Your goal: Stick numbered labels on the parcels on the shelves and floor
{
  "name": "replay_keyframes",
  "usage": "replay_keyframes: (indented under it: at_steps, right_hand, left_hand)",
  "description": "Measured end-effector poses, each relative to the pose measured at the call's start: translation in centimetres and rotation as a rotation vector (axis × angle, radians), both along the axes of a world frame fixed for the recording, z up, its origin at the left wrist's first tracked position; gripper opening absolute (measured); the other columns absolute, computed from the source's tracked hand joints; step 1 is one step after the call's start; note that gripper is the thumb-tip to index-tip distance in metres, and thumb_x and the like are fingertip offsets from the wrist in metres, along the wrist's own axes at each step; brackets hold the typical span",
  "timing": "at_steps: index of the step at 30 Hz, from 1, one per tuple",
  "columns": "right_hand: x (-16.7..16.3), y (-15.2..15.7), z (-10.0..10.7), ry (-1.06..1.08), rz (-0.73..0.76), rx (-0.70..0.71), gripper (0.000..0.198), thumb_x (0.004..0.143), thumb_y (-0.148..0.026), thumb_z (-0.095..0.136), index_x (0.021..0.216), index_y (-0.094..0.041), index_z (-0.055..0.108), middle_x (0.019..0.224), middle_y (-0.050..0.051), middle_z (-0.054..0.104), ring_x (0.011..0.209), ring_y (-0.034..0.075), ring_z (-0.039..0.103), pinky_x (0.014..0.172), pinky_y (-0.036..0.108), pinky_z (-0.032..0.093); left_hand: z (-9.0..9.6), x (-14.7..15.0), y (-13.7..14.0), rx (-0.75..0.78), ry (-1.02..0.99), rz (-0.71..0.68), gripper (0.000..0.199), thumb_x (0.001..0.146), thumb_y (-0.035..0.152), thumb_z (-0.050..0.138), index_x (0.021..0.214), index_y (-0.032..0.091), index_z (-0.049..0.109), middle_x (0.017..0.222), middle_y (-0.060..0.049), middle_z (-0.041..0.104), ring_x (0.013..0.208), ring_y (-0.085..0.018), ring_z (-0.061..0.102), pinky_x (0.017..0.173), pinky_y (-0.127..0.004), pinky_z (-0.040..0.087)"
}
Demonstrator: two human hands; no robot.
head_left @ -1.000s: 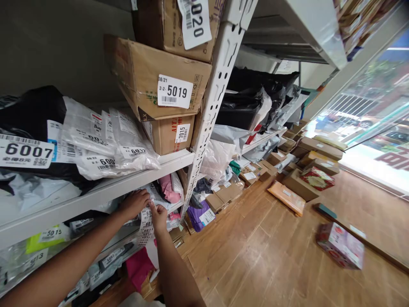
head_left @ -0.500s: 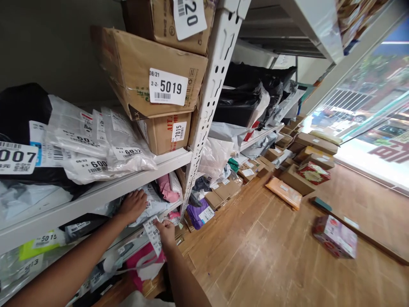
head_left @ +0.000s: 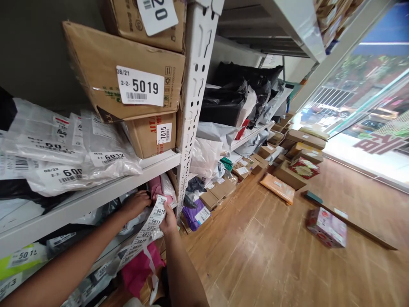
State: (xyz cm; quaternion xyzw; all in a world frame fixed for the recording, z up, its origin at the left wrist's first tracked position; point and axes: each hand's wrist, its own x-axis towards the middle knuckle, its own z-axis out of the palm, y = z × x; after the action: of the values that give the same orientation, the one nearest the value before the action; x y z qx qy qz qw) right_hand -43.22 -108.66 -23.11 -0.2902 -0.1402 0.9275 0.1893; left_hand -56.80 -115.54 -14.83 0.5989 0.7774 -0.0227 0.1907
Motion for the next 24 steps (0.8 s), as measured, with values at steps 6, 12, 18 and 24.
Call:
replay_keyframes:
  at_steps: [6,12,18,24]
  right_hand:
    - [-0.5,0.6,-0.2,0.014,-0.042,0.033,0.048,0.056,-0.059,0.077,0.085,-0.022,0.065,0.085,0.002,0.072,0.082,0.019,0.067,0.075,0.031,0.053]
    - [0.3,0.3,0.0,-0.001,0.148,0.186,0.044,0.047,-0.039,0.085,0.076,-0.019,0.06,0.062,-0.001,0.064,0.07,0.021,0.066,0.061,0.03,0.051]
    - [-0.2,0.0,-0.3,-0.022,0.261,0.322,0.04,0.051,-0.041,0.083,0.074,-0.018,0.061,0.056,-0.004,0.059,0.06,0.017,0.061,0.056,0.026,0.047]
    - [-0.5,-1.1,-1.3,-0.04,0.262,0.388,0.039,0.052,-0.044,0.082,0.073,-0.018,0.061,0.051,-0.006,0.056,0.047,0.012,0.052,0.051,0.023,0.042]
  left_hand:
    - [0.4,-0.7,-1.2,-0.061,-0.169,-0.085,0.019,0.072,0.009,0.057,0.076,0.023,0.07,0.093,-0.002,0.069,0.094,-0.018,0.062,0.085,-0.025,0.046]
    - [0.1,-1.1,0.2,-0.095,-0.14,0.161,0.036,0.087,0.018,0.032,0.105,0.022,0.063,0.086,-0.003,0.072,0.079,-0.018,0.067,0.067,-0.026,0.047]
    - [0.7,-1.2,1.1,-0.148,-0.099,0.157,0.032,0.085,0.022,0.039,0.088,0.023,0.071,0.091,-0.004,0.075,0.085,-0.021,0.068,0.073,-0.03,0.046]
    - [1.5,-0.9,0.1,-0.113,-0.064,0.011,0.026,0.079,0.018,0.051,0.087,0.029,0.073,0.091,-0.001,0.074,0.091,-0.02,0.063,0.091,-0.037,0.04]
